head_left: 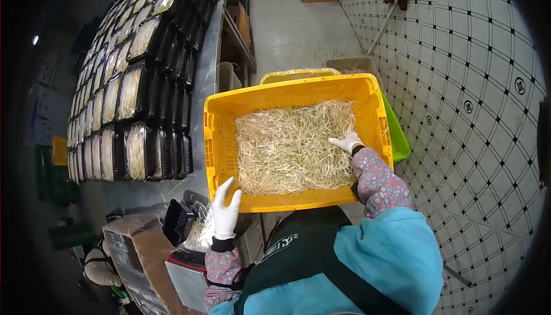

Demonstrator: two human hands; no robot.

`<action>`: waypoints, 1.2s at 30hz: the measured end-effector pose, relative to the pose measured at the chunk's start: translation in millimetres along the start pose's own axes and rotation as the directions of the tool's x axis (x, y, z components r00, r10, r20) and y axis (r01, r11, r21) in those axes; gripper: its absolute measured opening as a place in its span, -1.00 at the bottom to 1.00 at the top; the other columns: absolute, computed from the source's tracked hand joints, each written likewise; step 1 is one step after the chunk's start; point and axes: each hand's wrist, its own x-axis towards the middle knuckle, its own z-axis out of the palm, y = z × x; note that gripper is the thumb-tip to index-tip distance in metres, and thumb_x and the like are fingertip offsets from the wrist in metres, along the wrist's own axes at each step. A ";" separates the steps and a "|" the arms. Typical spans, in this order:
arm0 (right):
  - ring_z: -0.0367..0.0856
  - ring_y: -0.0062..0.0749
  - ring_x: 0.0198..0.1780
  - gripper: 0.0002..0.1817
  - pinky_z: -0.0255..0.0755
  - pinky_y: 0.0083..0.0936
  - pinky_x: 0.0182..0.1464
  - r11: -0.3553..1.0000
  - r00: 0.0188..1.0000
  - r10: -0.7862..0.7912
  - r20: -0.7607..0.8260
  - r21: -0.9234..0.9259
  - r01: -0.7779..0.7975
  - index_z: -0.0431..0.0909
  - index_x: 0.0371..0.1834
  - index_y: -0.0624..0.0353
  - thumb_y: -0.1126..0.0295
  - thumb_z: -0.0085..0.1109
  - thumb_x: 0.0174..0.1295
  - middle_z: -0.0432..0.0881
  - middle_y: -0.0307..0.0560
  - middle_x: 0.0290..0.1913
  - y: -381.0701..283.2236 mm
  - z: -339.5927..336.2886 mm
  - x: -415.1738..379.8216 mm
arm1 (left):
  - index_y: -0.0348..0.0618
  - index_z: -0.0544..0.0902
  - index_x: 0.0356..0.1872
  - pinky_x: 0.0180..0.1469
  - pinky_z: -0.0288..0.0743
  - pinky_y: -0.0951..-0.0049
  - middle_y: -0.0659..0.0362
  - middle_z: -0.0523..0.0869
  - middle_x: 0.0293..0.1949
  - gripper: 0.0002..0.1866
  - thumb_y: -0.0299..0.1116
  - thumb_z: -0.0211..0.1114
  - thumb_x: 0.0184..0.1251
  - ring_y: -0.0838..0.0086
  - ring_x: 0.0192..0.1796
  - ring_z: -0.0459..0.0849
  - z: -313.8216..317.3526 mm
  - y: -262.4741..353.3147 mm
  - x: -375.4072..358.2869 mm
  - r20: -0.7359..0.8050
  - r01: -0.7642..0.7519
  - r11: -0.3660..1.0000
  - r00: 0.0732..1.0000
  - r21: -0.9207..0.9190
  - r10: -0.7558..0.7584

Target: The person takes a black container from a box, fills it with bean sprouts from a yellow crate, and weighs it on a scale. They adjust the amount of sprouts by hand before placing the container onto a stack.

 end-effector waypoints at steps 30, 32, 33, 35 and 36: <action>0.53 0.18 0.21 -0.11 0.38 -0.09 0.24 0.973 0.943 -0.207 -0.262 0.044 0.226 0.04 0.60 0.04 -0.24 -0.04 0.34 0.48 0.39 0.23 -32.6 -47.5 -122.6 | -0.09 0.17 0.54 0.47 0.15 0.16 0.06 0.34 0.46 0.07 0.61 -0.33 0.28 0.19 0.47 0.26 348.1 0.8 76.4 0.843 0.892 0.227 0.446 -0.391 -0.300; 0.49 0.22 0.24 -0.11 0.37 -0.08 0.25 0.959 0.918 -0.265 -0.294 0.015 0.282 0.02 0.60 0.04 -0.23 -0.03 0.35 0.43 0.40 0.28 -35.9 -31.2 -117.8 | -0.07 0.12 0.56 0.49 0.10 0.12 0.04 0.25 0.50 0.06 0.60 -0.34 0.29 0.19 0.51 0.19 339.2 -8.2 90.5 0.891 0.930 0.202 0.355 -0.307 -0.282; 0.46 0.27 0.28 -0.11 0.37 -0.07 0.27 0.939 0.889 -0.328 -0.319 -0.011 0.343 0.00 0.60 0.05 -0.22 -0.02 0.35 0.38 0.41 0.33 -33.4 -17.1 -110.7 | -0.06 0.08 0.58 0.51 0.04 0.08 0.02 0.16 0.54 0.06 0.59 -0.36 0.30 0.18 0.54 0.13 328.3 -14.9 99.0 0.926 0.958 0.181 0.264 -0.220 -0.270; 0.39 0.22 0.36 -0.12 0.31 -0.15 0.35 0.869 0.824 -0.459 -0.334 0.023 0.494 -0.01 0.60 0.09 -0.18 -0.01 0.37 0.28 0.37 0.43 -16.0 -0.7 -86.2 | -0.06 0.11 0.57 0.52 0.03 0.01 -0.01 0.22 0.52 0.02 0.55 -0.49 0.34 0.19 0.53 0.20 293.9 -20.3 108.1 0.813 0.911 0.348 0.369 -0.221 -0.450; 0.35 0.17 0.40 -0.14 0.28 -0.19 0.38 0.833 0.788 -0.480 -0.386 0.082 0.548 0.02 0.59 0.11 -0.14 0.02 0.38 0.28 0.34 0.44 -9.1 -6.0 -73.1 | -0.07 0.13 0.55 0.51 0.08 0.05 -0.01 0.31 0.48 -0.02 0.51 -0.46 0.39 0.20 0.50 0.26 255.7 18.1 112.6 0.769 0.903 0.360 0.400 -0.235 -0.499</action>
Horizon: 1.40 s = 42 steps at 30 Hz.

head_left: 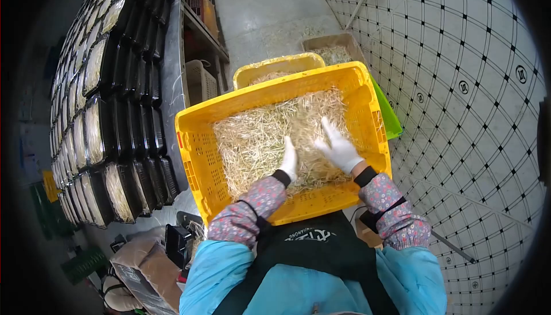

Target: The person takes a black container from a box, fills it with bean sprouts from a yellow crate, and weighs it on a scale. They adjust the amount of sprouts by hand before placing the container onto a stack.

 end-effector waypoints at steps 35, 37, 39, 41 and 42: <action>0.01 0.32 0.56 0.29 0.12 -0.14 0.51 0.742 0.733 0.669 0.119 -0.054 -0.668 -0.07 0.61 0.16 -0.33 0.40 -0.06 -0.02 0.27 0.60 18.1 23.2 161.9 | -0.28 0.07 0.54 0.49 0.13 0.32 -0.05 0.22 0.50 -0.20 -0.31 0.31 0.41 0.25 0.49 0.25 -139.5 -31.5 -51.6 -0.374 -0.411 0.802 0.727 0.434 0.576; 0.03 0.43 0.52 0.29 0.20 -0.08 0.46 0.757 0.748 0.649 0.137 -0.213 -0.618 -0.07 0.61 0.13 -0.27 0.43 -0.09 -0.04 0.26 0.60 18.8 63.7 167.5 | -0.27 0.07 0.55 0.52 0.06 0.35 -0.05 0.15 0.53 -0.20 -0.34 0.29 0.40 0.27 0.53 0.17 -122.3 -25.2 -51.6 -0.326 -0.491 0.801 0.737 0.343 0.592; 0.26 0.28 0.44 0.14 0.34 -0.14 0.36 0.890 0.890 0.374 0.262 -0.372 -0.264 0.10 0.56 0.14 -0.10 0.42 -0.09 0.24 0.27 0.49 22.2 87.1 153.8 | -0.24 0.10 0.54 0.50 0.11 0.29 -0.04 0.18 0.53 -0.24 -0.31 0.26 0.42 0.28 0.51 0.22 -109.6 -15.1 -54.8 -0.277 -0.491 0.819 0.776 0.297 0.566; 0.40 -0.02 0.39 -0.09 0.31 -0.31 0.38 0.974 0.874 0.217 0.434 -0.158 -0.163 0.35 0.42 0.17 0.09 0.39 -0.08 0.44 0.22 0.37 25.5 67.4 122.0 | -0.19 0.14 0.54 0.45 0.22 0.22 -0.01 0.22 0.52 -0.29 -0.28 0.22 0.45 0.30 0.48 0.28 -102.4 -6.0 -54.7 -0.279 -0.465 0.852 0.807 0.241 0.520; 0.51 0.01 0.26 -0.15 0.40 -0.29 0.29 0.987 0.866 0.120 0.485 -0.150 -0.052 0.39 0.39 0.11 0.12 0.37 -0.08 0.54 0.22 0.22 33.4 57.2 105.1 | -0.18 0.16 0.53 0.41 0.26 0.20 0.01 0.24 0.51 -0.30 -0.26 0.21 0.46 0.30 0.48 0.30 -104.8 -4.8 -51.0 -0.224 -0.464 0.854 0.829 0.237 0.513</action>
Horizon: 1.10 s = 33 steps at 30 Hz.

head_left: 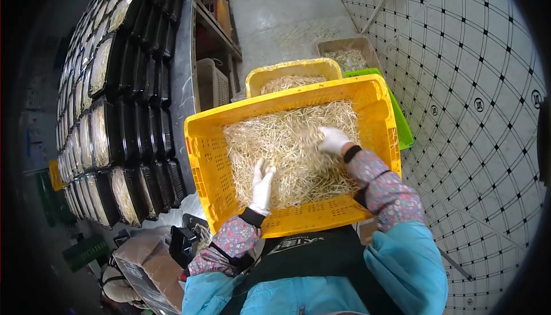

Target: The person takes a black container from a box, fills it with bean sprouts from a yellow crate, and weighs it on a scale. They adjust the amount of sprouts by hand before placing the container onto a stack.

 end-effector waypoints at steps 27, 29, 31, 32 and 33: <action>0.22 0.12 0.46 -0.11 0.16 -0.19 0.46 0.996 0.997 -0.077 -0.014 0.039 0.078 0.41 0.38 0.04 -0.05 0.50 -0.04 0.33 0.23 0.41 9.7 -14.6 -105.0 | -0.27 0.17 0.49 0.55 0.01 0.04 -0.19 0.33 0.42 -0.09 0.01 0.36 0.25 -0.13 0.53 0.13 67.8 -6.5 73.2 0.572 -0.631 0.298 0.776 0.716 0.267; 0.13 0.21 0.51 0.02 0.13 -0.13 0.50 0.994 0.996 0.053 -0.072 0.102 -0.046 0.26 0.51 -0.06 -0.20 0.44 -0.04 0.20 0.22 0.51 16.0 -22.2 -64.2 | -0.24 0.15 0.51 0.54 -0.15 -0.18 -0.22 0.30 0.44 -0.04 0.18 0.26 0.24 -0.21 0.54 0.05 83.9 -19.6 112.1 0.600 -0.645 0.016 0.719 0.764 0.350; 0.11 0.21 0.52 0.01 0.13 -0.13 0.50 0.984 0.970 0.180 -0.162 0.039 -0.176 0.26 0.51 -0.08 -0.26 0.37 -0.01 0.18 0.23 0.52 16.7 -12.3 -35.7 | -0.18 0.16 0.52 0.51 -0.27 -0.30 -0.16 0.37 0.42 -0.07 0.27 0.12 0.31 -0.13 0.55 0.07 101.0 -34.7 137.8 0.577 -0.582 -0.081 0.761 0.809 0.295; 0.10 0.21 0.53 0.00 0.12 -0.13 0.50 0.951 0.922 0.298 -0.249 -0.010 -0.310 0.26 0.52 -0.10 -0.31 0.31 0.02 0.16 0.24 0.53 19.7 -6.5 -27.6 | -0.14 0.24 0.49 0.51 -0.27 -0.30 -0.14 0.43 0.38 -0.13 0.27 0.08 0.34 -0.11 0.54 0.12 108.5 -37.2 136.0 0.560 -0.566 -0.031 0.803 0.824 0.204; 0.10 0.21 0.53 0.00 0.12 -0.13 0.50 0.949 0.920 0.303 -0.249 -0.012 -0.316 0.26 0.52 -0.10 -0.31 0.31 0.02 0.16 0.24 0.53 23.8 -1.2 -25.6 | -0.10 0.31 0.46 0.51 -0.28 -0.31 -0.11 0.50 0.34 -0.19 0.27 0.05 0.36 -0.08 0.53 0.17 113.8 -42.9 133.0 0.541 -0.545 0.018 0.834 0.838 0.108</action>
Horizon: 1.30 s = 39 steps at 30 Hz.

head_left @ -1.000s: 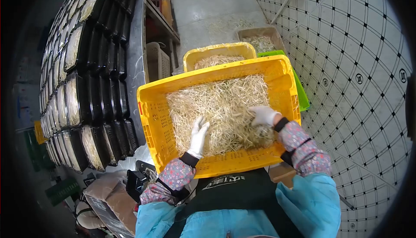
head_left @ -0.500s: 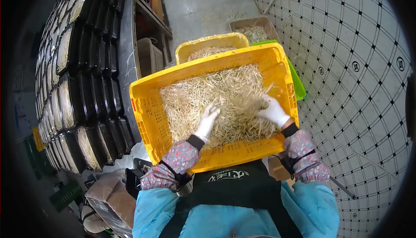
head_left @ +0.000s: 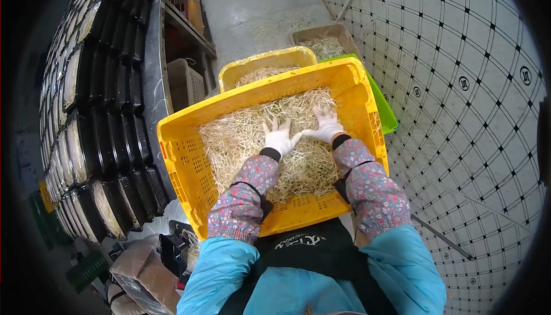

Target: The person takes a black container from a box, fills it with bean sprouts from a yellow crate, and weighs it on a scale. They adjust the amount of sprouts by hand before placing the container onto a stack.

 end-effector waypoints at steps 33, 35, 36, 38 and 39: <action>0.51 -0.47 0.19 -0.23 0.35 -0.49 0.31 0.704 0.929 -0.320 -0.186 0.609 0.364 0.46 0.27 0.30 0.48 0.59 -0.11 0.59 -0.14 0.18 17.1 -79.5 -68.2 | -0.26 0.51 0.21 0.20 0.48 0.41 0.11 0.67 0.05 -0.37 -0.42 0.53 0.05 0.47 0.08 0.60 -92.7 -5.1 -58.8 -0.074 -0.046 0.644 0.997 -0.764 -0.017; 0.52 -0.45 0.20 -0.29 0.41 -0.48 0.25 0.468 0.933 -0.323 -0.160 0.829 0.304 0.49 0.25 0.29 0.47 0.55 -0.04 0.59 -0.08 0.19 2.6 -100.4 -83.4 | -0.29 0.54 0.18 0.11 0.51 0.47 0.12 0.69 0.02 -0.43 -0.42 0.54 0.11 0.53 0.00 0.62 -107.0 0.0 -69.7 -0.081 -0.055 0.405 0.996 -0.913 -0.047; 0.53 -0.45 0.19 -0.31 0.44 -0.48 0.21 0.429 0.954 -0.267 -0.133 0.871 0.241 0.50 0.25 0.27 0.45 0.53 -0.02 0.61 -0.03 0.18 -0.1 -103.9 -91.6 | -0.29 0.56 0.16 0.06 0.52 0.51 0.12 0.69 0.01 -0.47 -0.43 0.52 0.15 0.55 -0.04 0.64 -124.7 11.4 -80.3 -0.004 0.013 0.194 0.997 -0.981 -0.083; 0.54 -0.49 0.13 -0.35 0.46 -0.49 0.18 0.605 0.944 -0.288 -0.162 0.733 0.311 0.52 0.21 0.31 0.47 0.54 -0.01 0.61 -0.10 0.14 8.5 -84.5 -76.4 | -0.30 0.56 0.18 -0.01 0.55 0.58 0.14 0.70 0.00 -0.50 -0.46 0.49 0.21 0.59 -0.12 0.66 -114.7 3.6 -78.6 -0.116 -0.059 0.394 0.986 -0.917 -0.123; 0.55 -0.48 0.13 -0.34 0.45 -0.48 0.18 0.623 0.930 -0.313 -0.194 0.697 0.355 0.52 0.21 0.33 0.46 0.55 -0.02 0.61 -0.11 0.13 11.6 -86.1 -74.7 | -0.32 0.53 0.21 -0.05 0.55 0.62 0.14 0.70 0.00 -0.48 -0.49 0.47 0.22 0.60 -0.12 0.66 -115.5 0.0 -82.2 -0.162 -0.117 0.428 0.984 -0.896 -0.070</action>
